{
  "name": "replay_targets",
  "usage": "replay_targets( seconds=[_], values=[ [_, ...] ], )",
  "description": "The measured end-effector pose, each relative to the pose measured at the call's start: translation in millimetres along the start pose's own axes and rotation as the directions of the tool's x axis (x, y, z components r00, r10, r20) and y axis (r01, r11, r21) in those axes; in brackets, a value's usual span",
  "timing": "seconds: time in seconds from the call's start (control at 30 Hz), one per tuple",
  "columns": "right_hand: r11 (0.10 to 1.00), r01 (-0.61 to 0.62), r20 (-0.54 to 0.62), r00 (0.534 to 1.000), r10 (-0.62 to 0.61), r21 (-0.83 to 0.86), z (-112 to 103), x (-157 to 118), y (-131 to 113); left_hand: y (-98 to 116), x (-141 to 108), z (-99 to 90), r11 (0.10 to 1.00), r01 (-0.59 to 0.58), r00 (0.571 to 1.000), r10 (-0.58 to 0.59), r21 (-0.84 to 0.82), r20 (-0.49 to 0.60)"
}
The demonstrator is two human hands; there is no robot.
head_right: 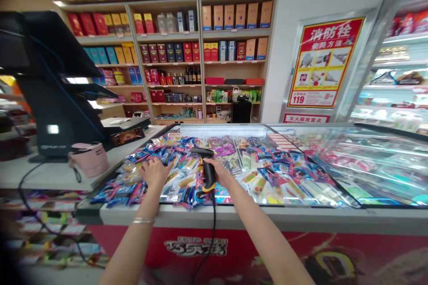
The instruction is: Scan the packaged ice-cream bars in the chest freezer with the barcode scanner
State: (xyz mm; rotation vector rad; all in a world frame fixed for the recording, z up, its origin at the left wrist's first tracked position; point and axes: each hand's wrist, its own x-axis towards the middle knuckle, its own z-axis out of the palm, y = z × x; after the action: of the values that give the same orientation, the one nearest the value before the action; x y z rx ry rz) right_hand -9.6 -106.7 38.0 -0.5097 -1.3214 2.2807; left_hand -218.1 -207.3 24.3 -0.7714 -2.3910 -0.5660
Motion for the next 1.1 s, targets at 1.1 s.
replay_targets(
  seconds=[1.1],
  values=[
    [1.0,-0.002,-0.001,1.0,0.002,-0.011,-2,-4,-10,21,-2,20.4,0.722,-0.62,0.785,0.563,-0.309,-0.258]
  ],
)
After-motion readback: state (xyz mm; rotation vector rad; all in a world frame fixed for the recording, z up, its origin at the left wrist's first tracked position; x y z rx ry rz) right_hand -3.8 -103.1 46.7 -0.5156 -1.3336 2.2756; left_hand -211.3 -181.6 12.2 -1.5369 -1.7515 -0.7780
